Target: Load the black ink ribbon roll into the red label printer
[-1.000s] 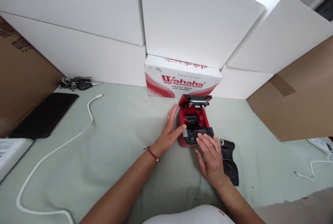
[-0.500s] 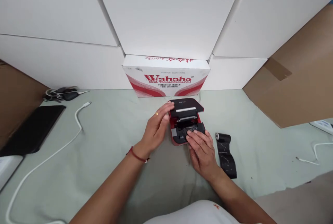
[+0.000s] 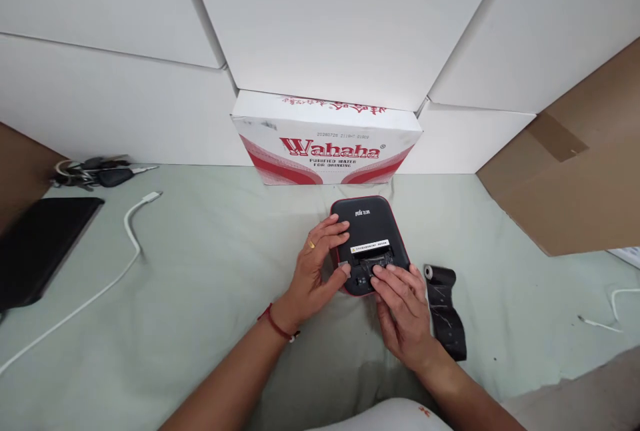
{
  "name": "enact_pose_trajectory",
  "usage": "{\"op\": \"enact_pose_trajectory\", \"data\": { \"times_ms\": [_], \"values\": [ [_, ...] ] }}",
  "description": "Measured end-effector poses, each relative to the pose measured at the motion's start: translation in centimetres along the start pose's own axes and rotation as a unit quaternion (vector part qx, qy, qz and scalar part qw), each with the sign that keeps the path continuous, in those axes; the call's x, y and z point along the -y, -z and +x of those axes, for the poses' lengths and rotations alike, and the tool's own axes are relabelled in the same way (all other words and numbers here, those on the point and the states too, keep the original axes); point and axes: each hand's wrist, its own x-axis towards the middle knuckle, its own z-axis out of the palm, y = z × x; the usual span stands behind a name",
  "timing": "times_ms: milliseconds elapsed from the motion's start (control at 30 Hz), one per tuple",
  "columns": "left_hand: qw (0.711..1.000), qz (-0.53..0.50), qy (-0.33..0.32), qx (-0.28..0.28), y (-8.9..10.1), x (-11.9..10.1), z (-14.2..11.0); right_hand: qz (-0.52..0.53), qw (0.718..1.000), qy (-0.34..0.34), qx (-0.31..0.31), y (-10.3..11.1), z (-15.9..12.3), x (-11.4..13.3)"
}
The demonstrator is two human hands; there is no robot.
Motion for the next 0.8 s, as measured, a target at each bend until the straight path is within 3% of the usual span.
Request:
{"op": "enact_pose_trajectory", "data": {
  "times_ms": [167,333,500,667,733,800],
  "values": [
    [0.976,-0.175,0.128,-0.001,-1.2,0.8,-0.4,-0.016,1.0,0.003,0.008,0.5,0.1,0.1],
    [0.937,-0.267,0.222,0.037,-0.7,1.4,-0.4,-0.02,0.998,0.02,0.049,1.4,0.2,-0.4],
    [0.922,-0.31,0.225,0.059,-0.6,1.2,-0.1,-0.014,0.995,0.061,0.082,2.7,1.1,-1.0],
    [0.931,-0.303,0.2,0.043,-1.4,1.6,0.1,0.068,0.988,0.086,0.107,4.5,5.5,-1.8],
    [0.937,-0.29,0.188,0.039,-1.5,1.8,0.1,0.088,0.988,0.048,0.116,4.9,8.3,-2.3],
    [0.942,-0.281,0.181,0.042,-1.6,1.9,0.1,0.061,0.982,-0.019,0.178,4.6,11.3,-2.7]
  ]
}}
